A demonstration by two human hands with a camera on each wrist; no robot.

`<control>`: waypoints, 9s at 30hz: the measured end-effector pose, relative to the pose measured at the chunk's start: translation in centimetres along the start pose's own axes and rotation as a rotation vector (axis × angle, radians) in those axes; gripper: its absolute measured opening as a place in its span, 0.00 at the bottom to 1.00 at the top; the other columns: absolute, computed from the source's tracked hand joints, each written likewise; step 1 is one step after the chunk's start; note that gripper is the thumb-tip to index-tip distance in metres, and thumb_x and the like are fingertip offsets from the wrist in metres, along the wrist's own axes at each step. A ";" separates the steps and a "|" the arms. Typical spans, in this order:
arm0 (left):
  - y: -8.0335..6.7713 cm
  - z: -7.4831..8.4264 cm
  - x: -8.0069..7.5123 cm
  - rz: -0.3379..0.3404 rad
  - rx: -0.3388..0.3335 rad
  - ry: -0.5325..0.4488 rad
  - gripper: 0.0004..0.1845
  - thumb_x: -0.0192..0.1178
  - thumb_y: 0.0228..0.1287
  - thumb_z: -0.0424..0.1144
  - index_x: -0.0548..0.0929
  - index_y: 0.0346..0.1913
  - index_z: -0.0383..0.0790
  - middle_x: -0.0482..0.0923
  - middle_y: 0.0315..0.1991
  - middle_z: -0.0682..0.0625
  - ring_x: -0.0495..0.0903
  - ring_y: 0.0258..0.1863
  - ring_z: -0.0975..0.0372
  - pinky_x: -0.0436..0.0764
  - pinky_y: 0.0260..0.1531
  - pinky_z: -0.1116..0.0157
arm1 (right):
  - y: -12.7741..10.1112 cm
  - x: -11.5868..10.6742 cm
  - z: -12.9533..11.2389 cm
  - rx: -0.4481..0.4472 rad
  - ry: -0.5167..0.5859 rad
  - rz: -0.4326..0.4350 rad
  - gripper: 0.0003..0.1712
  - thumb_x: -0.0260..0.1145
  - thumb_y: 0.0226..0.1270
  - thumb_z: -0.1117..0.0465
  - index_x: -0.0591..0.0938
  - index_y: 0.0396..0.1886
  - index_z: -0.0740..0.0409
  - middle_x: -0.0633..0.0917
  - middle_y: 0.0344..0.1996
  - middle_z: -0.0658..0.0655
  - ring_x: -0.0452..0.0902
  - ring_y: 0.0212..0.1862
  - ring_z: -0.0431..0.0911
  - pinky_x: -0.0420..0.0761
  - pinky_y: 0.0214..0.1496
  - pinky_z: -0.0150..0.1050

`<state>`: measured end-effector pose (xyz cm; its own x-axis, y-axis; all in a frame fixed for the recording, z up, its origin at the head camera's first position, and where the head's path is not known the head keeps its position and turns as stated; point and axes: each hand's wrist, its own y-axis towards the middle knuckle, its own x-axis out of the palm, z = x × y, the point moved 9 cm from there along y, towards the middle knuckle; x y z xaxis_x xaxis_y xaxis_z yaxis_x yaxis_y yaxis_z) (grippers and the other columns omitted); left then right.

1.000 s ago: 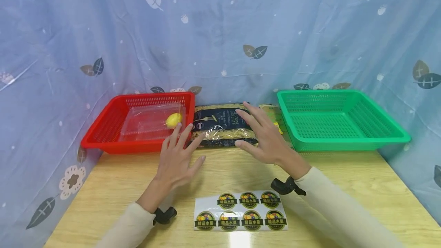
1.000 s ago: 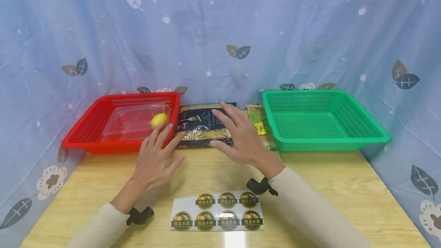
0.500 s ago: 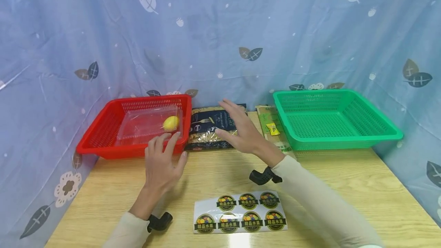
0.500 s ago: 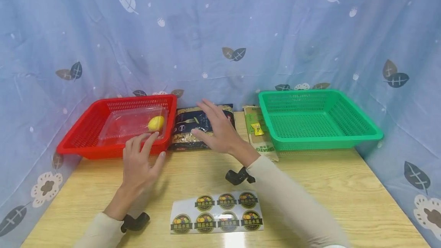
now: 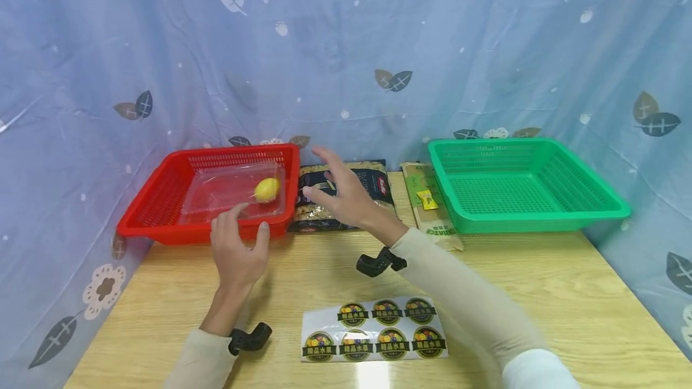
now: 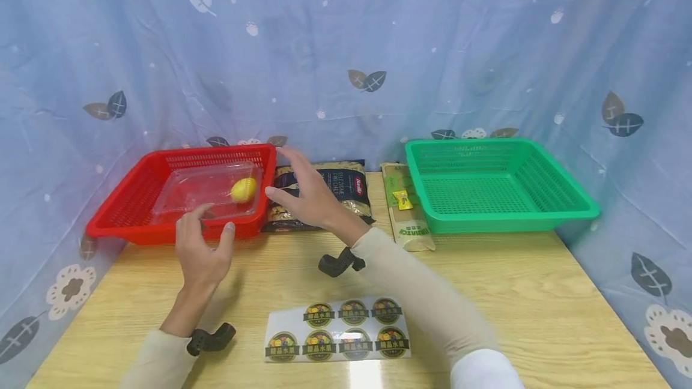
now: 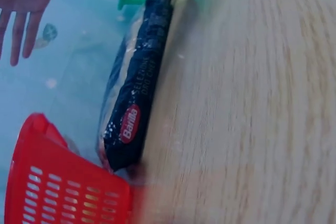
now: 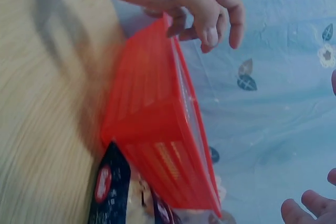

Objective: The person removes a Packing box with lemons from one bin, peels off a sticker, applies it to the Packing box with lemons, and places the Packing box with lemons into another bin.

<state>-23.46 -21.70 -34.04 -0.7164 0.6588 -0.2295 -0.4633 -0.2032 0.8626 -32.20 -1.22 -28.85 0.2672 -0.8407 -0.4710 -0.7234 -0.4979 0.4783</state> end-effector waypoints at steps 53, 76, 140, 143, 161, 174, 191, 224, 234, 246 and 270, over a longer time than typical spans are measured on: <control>-4.5 -13.1 -1.0 0.611 -0.941 -1.160 0.11 0.60 0.65 0.23 0.69 0.44 0.28 0.78 0.35 0.37 0.88 0.25 0.48 0.86 0.29 0.52 | 8.8 12.6 7.5 0.763 0.068 0.228 0.45 0.70 0.59 0.57 0.58 0.74 0.53 0.69 0.60 0.54 0.65 0.61 0.50 0.74 0.64 0.49; -4.4 -13.0 -1.2 0.602 -0.952 -1.159 0.12 0.61 0.63 0.22 0.68 0.44 0.27 0.77 0.46 0.34 0.87 0.27 0.46 0.85 0.32 0.49 | 8.7 14.4 9.8 0.895 0.249 0.279 0.19 0.72 0.59 0.64 0.78 0.49 0.61 0.79 0.35 0.53 0.75 0.40 0.47 0.82 0.49 0.42; -4.8 -12.4 -1.2 0.666 -1.095 -1.044 0.11 0.53 0.65 0.24 0.65 0.32 0.41 0.71 0.35 0.45 0.74 0.22 0.56 0.84 0.25 0.59 | -2.1 -2.4 3.3 0.571 0.466 0.314 0.38 0.65 0.67 0.59 0.66 0.75 0.62 0.76 0.67 0.60 0.65 0.16 0.39 0.71 0.21 0.31; -4.7 -12.2 -1.2 0.666 -1.091 -1.051 0.10 0.52 0.65 0.23 0.66 0.33 0.40 0.70 0.36 0.45 0.74 0.21 0.57 0.84 0.24 0.60 | -3.1 -3.1 3.2 0.573 0.482 0.317 0.40 0.64 0.68 0.60 0.63 0.77 0.62 0.70 0.73 0.60 0.62 0.16 0.40 0.69 0.22 0.32; -4.6 -12.1 -1.1 0.660 -1.077 -1.072 0.08 0.54 0.67 0.25 0.69 0.37 0.40 0.70 0.44 0.42 0.79 0.26 0.56 0.87 0.26 0.61 | -8.5 -6.8 4.4 0.616 0.432 0.364 0.40 0.61 0.69 0.62 0.59 0.79 0.60 0.59 0.79 0.56 0.55 0.15 0.38 0.67 0.21 0.30; -4.4 -12.0 -0.8 0.645 -1.066 -1.092 0.08 0.54 0.66 0.24 0.67 0.36 0.38 0.71 0.32 0.45 0.76 0.23 0.55 0.85 0.25 0.60 | -12.5 -7.4 6.9 0.706 0.380 0.373 0.41 0.60 0.69 0.62 0.58 0.79 0.61 0.69 0.72 0.61 0.56 0.14 0.37 0.67 0.20 0.32; -4.7 -12.2 -1.0 0.659 -1.081 -1.074 0.11 0.53 0.65 0.23 0.65 0.32 0.40 0.69 0.31 0.47 0.74 0.21 0.57 0.84 0.24 0.60 | -15.8 -6.7 8.8 0.740 0.301 0.373 0.41 0.63 0.66 0.63 0.61 0.78 0.64 0.76 0.36 0.56 0.58 0.12 0.37 0.65 0.14 0.34; -5.1 -11.8 -0.9 0.657 -1.069 -1.159 0.07 0.57 0.70 0.31 0.69 0.37 0.39 0.72 0.29 0.46 0.75 0.25 0.56 0.85 0.31 0.60 | -18.6 -6.4 10.8 0.746 0.049 0.323 0.39 0.62 0.69 0.55 0.64 0.76 0.68 0.71 0.20 0.51 0.60 0.13 0.40 0.69 0.15 0.36; -7.0 -12.4 -0.6 0.737 -1.271 -1.200 0.15 0.51 0.72 0.44 0.74 0.31 0.37 0.73 0.24 0.46 0.71 0.27 0.55 0.76 0.27 0.62 | -19.0 -6.2 10.1 0.775 0.034 0.205 0.48 0.61 0.74 0.45 0.53 0.80 0.67 0.75 0.37 0.59 0.69 0.22 0.44 0.72 0.20 0.37; -7.6 -9.6 -1.0 0.606 -1.279 -1.089 0.15 0.41 0.72 0.33 0.68 0.25 0.40 0.64 0.15 0.50 0.63 0.17 0.57 0.67 0.19 0.64 | -19.8 -8.4 7.3 0.653 -0.169 0.277 0.43 0.61 0.74 0.43 0.59 0.79 0.59 0.76 0.54 0.65 0.75 0.39 0.52 0.77 0.33 0.42; -10.3 8.0 3.6 -0.926 -0.109 -0.793 0.11 0.60 0.58 0.21 0.84 0.29 0.40 0.75 0.18 0.50 0.66 0.22 0.77 0.69 0.16 0.76 | -20.4 -1.7 -2.3 -0.063 0.010 0.008 0.14 0.64 0.64 0.76 0.84 0.37 0.51 0.83 0.27 0.48 0.75 0.28 0.33 0.78 0.22 0.29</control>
<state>-17.04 -11.44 -40.11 0.4054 0.8380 -0.3651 -0.6979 0.5417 0.4685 -16.41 9.84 -36.11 0.2679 -0.8466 -0.4599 -0.6841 -0.5033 0.5279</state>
